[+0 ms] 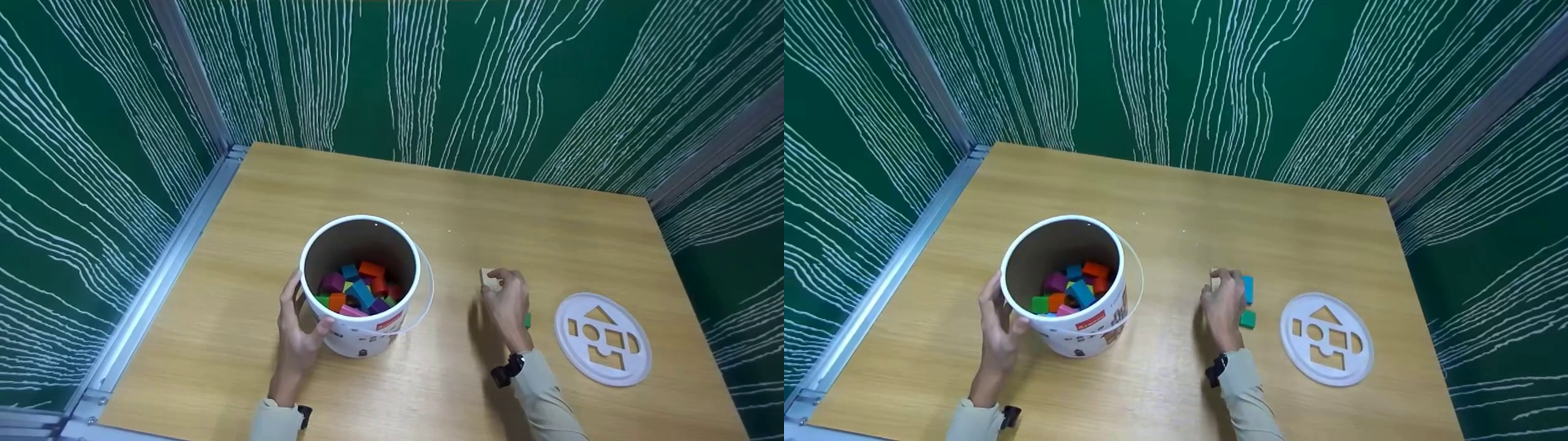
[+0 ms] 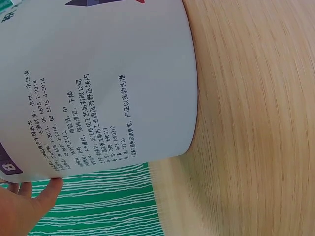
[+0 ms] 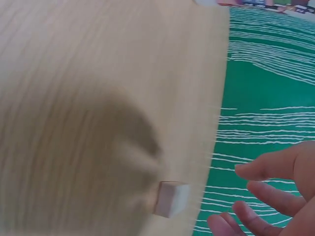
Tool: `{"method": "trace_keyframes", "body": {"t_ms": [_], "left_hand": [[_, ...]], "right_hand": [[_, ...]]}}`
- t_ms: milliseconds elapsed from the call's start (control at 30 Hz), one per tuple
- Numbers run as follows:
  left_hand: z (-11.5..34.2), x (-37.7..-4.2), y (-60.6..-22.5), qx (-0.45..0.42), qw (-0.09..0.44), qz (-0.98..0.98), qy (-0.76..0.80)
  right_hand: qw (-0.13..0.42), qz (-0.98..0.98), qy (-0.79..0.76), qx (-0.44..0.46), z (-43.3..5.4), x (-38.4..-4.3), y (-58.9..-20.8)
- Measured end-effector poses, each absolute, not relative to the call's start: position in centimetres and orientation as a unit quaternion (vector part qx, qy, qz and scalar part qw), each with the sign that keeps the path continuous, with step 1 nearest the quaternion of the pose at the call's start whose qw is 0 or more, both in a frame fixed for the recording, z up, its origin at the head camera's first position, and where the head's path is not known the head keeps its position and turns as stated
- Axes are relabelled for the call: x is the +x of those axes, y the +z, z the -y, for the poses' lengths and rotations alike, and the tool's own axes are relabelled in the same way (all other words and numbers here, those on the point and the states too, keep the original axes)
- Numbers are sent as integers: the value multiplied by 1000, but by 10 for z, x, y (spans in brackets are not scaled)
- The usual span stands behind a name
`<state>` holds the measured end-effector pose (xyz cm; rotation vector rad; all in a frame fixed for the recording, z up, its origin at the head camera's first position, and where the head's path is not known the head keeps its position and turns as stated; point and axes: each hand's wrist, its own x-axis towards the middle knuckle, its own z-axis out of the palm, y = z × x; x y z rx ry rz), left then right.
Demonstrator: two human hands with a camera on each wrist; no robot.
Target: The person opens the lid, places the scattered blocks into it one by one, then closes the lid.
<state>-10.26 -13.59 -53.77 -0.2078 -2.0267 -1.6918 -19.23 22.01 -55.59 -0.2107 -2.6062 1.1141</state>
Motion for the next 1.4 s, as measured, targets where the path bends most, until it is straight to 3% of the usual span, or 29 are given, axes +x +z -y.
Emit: {"method": "trace_keyframes", "body": {"t_ms": [600, 933, 1200, 1400], "left_hand": [[135, -103, -540, -75, 242, 753, -608], [136, -103, -540, -73, 239, 747, -616], [135, -102, -539, -77, 238, 743, -620], [135, -102, -539, -75, 233, 742, -624]], "right_hand": [[127, 928, 335, -101, -227, -202, -590], [120, 931, 332, -95, -228, -205, -589], [75, 925, 357, -104, -229, -198, -577], [88, 917, 376, -104, -229, -196, -572]]}}
